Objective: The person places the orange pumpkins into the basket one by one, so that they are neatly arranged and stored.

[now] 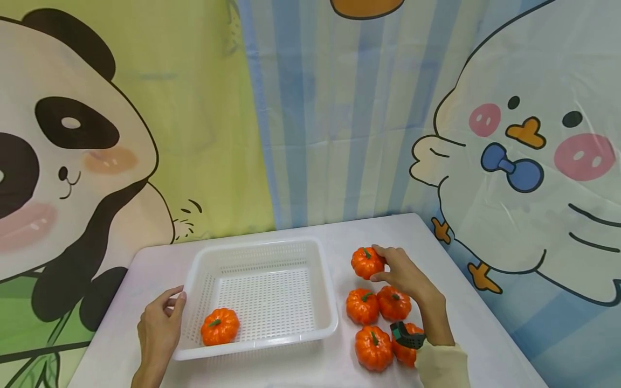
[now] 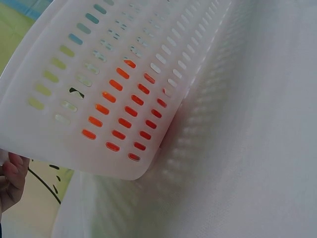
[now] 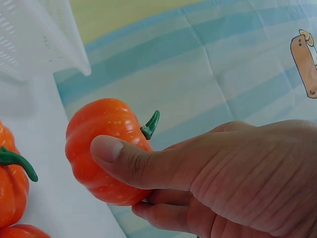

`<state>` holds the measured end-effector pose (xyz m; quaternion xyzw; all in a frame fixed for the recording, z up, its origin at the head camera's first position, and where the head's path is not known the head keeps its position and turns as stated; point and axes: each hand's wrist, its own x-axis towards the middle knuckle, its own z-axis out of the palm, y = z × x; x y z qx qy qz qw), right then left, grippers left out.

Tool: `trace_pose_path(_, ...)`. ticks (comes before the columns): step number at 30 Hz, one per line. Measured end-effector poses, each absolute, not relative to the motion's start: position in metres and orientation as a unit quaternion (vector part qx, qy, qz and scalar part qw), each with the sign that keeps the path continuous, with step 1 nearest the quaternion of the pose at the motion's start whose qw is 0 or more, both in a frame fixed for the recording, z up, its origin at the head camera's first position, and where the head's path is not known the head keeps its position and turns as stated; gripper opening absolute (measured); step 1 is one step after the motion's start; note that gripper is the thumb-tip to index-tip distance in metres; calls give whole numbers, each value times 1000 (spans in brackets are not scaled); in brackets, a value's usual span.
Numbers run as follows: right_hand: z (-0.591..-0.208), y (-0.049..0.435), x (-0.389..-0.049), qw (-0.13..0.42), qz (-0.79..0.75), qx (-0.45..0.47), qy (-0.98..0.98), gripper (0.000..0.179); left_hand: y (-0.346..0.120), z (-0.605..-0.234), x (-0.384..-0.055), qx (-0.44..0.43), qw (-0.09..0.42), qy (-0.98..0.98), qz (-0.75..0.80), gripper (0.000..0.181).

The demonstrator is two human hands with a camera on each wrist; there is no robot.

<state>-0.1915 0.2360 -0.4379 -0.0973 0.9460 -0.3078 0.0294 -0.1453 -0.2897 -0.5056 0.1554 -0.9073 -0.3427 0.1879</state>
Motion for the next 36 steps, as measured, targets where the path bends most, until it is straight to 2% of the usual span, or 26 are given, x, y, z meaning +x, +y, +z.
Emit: trace_pose_path(36, -432, 223, -185, 31, -303, -100, 947, 82, -290, -506, -145, 147, 199, -904, -348, 34)
